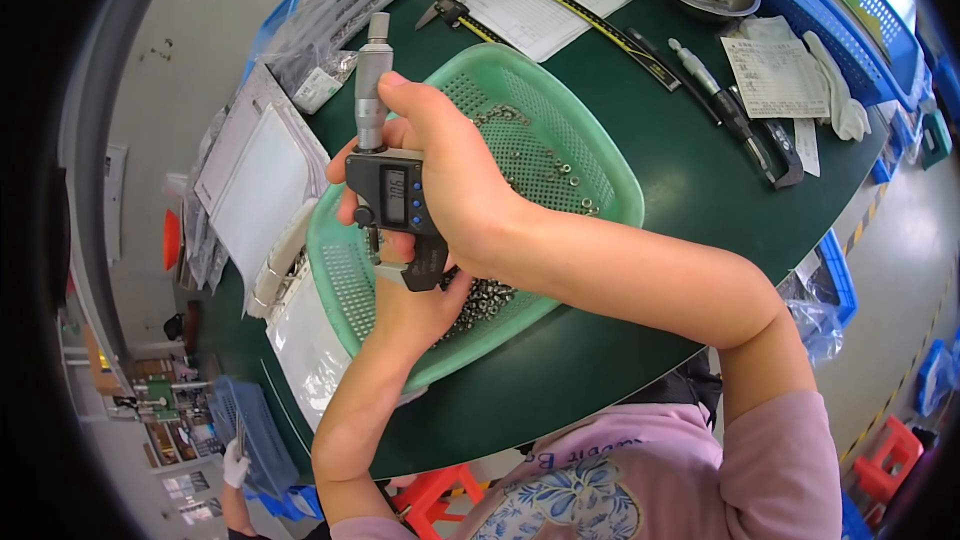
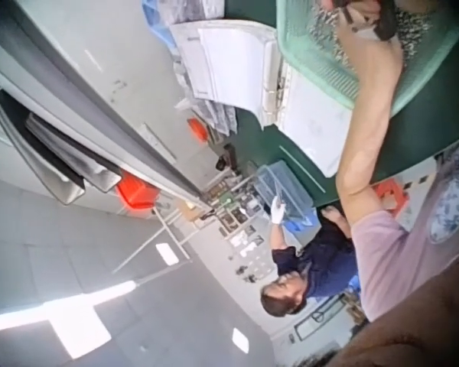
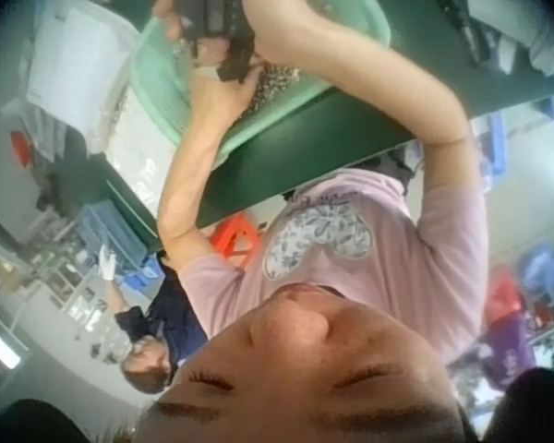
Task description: Use a digital micrometer to measure the dimensions of small metal components at a workbench.
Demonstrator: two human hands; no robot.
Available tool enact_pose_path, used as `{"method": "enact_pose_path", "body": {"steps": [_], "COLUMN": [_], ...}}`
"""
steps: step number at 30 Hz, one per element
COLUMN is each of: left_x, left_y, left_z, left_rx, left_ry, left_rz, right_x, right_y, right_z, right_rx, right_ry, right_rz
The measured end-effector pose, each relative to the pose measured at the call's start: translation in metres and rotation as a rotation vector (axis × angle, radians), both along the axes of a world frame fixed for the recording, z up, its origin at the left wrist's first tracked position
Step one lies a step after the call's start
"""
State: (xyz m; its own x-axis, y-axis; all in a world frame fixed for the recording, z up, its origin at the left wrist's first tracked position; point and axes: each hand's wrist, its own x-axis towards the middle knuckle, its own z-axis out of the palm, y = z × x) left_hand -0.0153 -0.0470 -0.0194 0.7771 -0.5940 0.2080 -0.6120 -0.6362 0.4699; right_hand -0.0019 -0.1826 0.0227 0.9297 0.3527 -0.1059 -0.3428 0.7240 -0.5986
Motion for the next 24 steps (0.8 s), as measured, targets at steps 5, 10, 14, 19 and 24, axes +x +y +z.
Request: {"method": "enact_pose_path", "body": {"steps": [5, 10, 14, 19, 24], "left_x": [-0.004, 0.002, -0.002, -0.005, -0.005], "left_y": [-0.003, 0.038, 0.05, 0.05, 0.051], "left_z": [0.01, 0.012, 0.014, 0.014, 0.015], "left_rx": [-0.092, -0.669, -1.149, -1.137, -1.105], "left_ry": [0.053, 0.551, 0.744, 0.665, 0.695], "left_rz": [0.095, 0.287, 0.122, -0.004, -0.031], "right_x": [0.0, -0.001, -0.003, -0.002, -0.003], "right_y": [-0.001, -0.001, 0.0, 0.002, 0.002], "right_z": [0.001, -0.001, -0.001, -0.001, -0.001], "right_rx": [-0.062, -0.031, -0.053, -0.07, -0.078], "right_ry": [-0.026, -0.027, -0.065, -0.065, -0.09], "right_rz": [-0.032, 0.003, 0.028, 0.067, 0.08]}}
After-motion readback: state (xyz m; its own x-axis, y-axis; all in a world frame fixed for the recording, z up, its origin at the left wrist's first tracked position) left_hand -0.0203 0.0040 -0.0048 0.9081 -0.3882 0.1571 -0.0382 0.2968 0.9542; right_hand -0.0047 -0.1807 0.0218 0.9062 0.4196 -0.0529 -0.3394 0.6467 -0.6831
